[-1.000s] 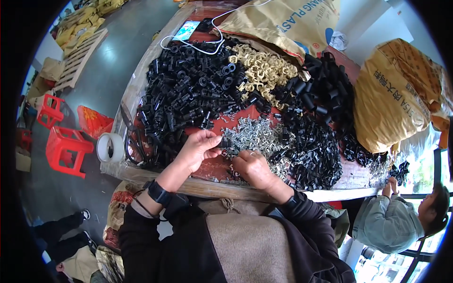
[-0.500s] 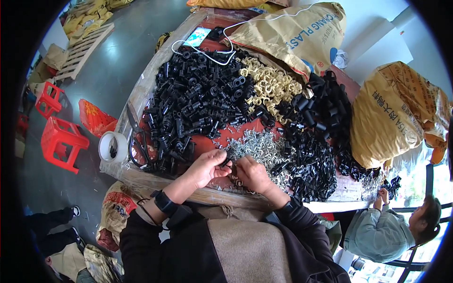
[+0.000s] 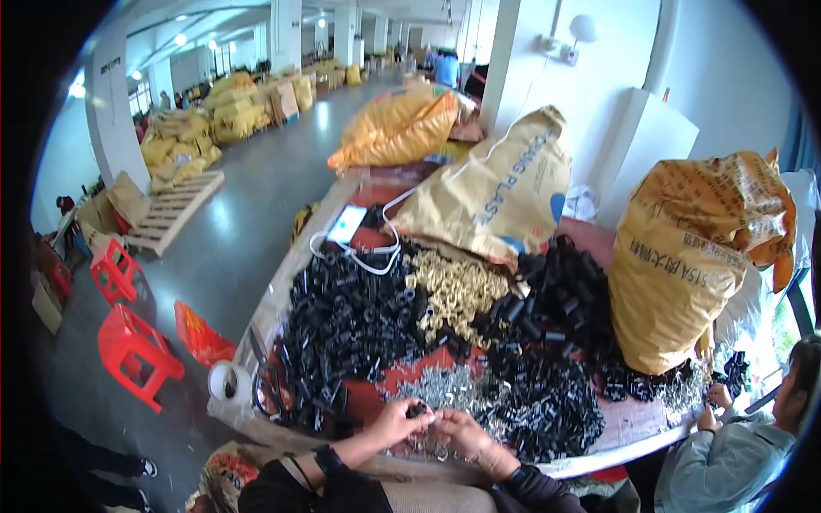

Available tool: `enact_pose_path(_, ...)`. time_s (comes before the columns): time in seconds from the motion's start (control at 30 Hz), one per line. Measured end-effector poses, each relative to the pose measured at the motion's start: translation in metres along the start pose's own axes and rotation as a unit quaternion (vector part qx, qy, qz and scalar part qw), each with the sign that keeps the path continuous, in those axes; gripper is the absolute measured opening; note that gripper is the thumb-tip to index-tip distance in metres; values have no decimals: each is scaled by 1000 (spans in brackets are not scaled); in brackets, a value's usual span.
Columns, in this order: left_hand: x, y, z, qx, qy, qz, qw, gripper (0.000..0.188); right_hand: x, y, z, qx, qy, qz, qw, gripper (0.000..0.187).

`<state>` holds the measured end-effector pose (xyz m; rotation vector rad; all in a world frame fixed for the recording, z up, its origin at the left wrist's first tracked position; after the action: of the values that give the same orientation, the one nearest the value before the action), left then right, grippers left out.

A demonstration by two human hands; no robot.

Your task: The person assembles plastic components by hand, inserting small metal clips and tan plastic pieces into black plastic housings. After repeating this process, they move the finished units into a bag on the floor and gather more black plastic housings from a large bag to place on the table.

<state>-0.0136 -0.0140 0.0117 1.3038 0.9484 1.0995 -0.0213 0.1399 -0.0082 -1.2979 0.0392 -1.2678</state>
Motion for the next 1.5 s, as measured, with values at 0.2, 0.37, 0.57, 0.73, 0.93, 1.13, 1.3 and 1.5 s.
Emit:
enact_pose_path(0.2, 3, -16, -4, 66, 17, -55, 996, 14, -10, 11, -5, 29, -8, -81, 996, 11)
enact_pose_path(0.37, 0, -21, -6, 95, 33, 18, 995, 16, -1, 10, -5, 51, -2, -70, 996, 12)
enact_pose_path(0.57, -1, -22, -2, 22, 57, 59, 996, 10, 5, -3, -4, -235, 114, 376, 889, 14)
enact_pose_path(0.73, -6, -24, 2, -3, 102, 98, 990, 13, 24, -19, 11, -347, 158, 543, 749, 13)
enact_pose_path(0.93, -6, -25, 1, -8, 106, 99, 989, 12, 26, -26, 9, -267, 201, 598, 728, 10)
enact_pose_path(1.13, 3, -18, -1, -64, 86, 173, 979, 12, 31, -28, 12, -339, 164, 549, 746, 11)
enact_pose_path(1.3, 5, -23, -3, -106, 62, 233, 965, 12, 31, -29, 19, -353, 170, 548, 739, 10)
enact_pose_path(1.5, 14, -17, -1, -146, 4, 299, 943, 12, 26, -27, 25, -356, 180, 543, 739, 8)
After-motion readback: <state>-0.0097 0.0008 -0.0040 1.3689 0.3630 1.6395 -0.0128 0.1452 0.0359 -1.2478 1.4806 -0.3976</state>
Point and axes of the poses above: each hand's wrist, its own z-axis away from the middle knuckle, its own x-axis out of the palm, y = z × x, the point moved 2 cm from there along -z, towards the middle knuckle, and after that the axes turned 7 degrees about x, right-handed, at the moved point
